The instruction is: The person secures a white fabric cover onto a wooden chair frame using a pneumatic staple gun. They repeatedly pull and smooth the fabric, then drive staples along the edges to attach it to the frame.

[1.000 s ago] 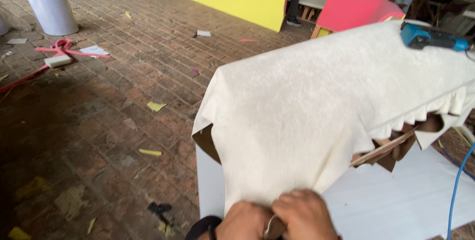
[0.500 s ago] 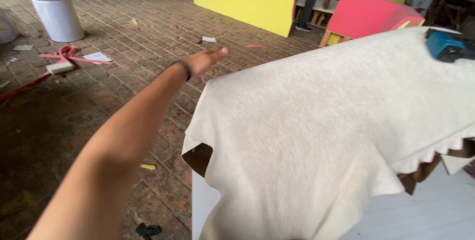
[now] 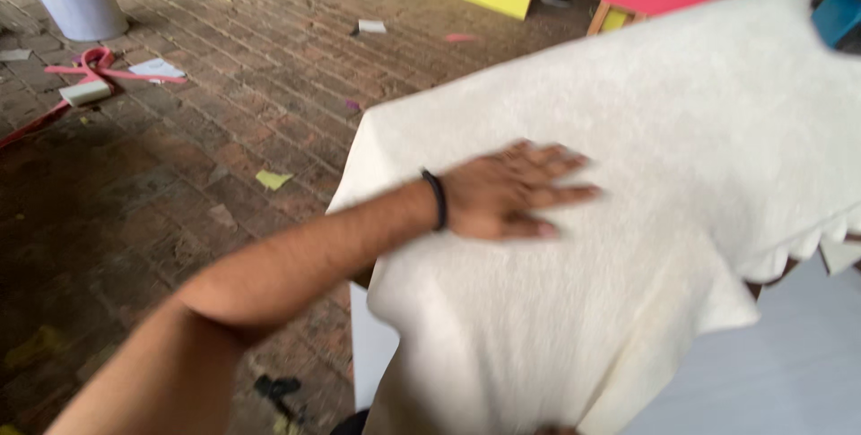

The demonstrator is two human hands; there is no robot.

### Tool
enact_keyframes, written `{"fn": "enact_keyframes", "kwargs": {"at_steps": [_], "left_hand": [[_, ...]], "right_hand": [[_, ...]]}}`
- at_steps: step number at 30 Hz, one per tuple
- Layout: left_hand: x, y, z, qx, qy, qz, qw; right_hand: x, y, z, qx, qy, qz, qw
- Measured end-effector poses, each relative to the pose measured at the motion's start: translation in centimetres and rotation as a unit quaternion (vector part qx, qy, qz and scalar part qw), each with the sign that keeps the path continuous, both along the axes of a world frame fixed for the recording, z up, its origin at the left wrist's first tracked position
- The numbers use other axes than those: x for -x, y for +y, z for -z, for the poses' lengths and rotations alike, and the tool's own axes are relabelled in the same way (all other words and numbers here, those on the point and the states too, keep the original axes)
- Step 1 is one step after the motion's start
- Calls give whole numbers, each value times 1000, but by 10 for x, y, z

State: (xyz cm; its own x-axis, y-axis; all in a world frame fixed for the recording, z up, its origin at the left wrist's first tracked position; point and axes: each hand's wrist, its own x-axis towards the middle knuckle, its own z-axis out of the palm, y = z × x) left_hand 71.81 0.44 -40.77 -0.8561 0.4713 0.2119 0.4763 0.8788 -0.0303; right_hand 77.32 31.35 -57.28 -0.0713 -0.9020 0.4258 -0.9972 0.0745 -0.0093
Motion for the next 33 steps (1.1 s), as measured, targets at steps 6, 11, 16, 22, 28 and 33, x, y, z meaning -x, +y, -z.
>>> {"fn": "enact_keyframes", "kwargs": {"at_steps": [6,11,16,22,28,33], "left_hand": [[-85,95,28,24,67,-3,997],[-96,110,36,49,101,-61,992],[-121,124,52,72,78,-133,985],[-135,137,45,60,76,-167,981],[-123,136,45,69,85,-183,977],[-123,136,58,80,111,-150,979]], "right_hand": [[-50,11,-49,95,20,-9,995],[-47,-13,-53,107,-56,31,992],[-28,-29,-25,155,-113,21,981],[-10,-24,-7,169,-108,-38,979],[17,-21,-7,121,-102,-39,987],[14,-14,-27,41,-87,-29,995]]}}
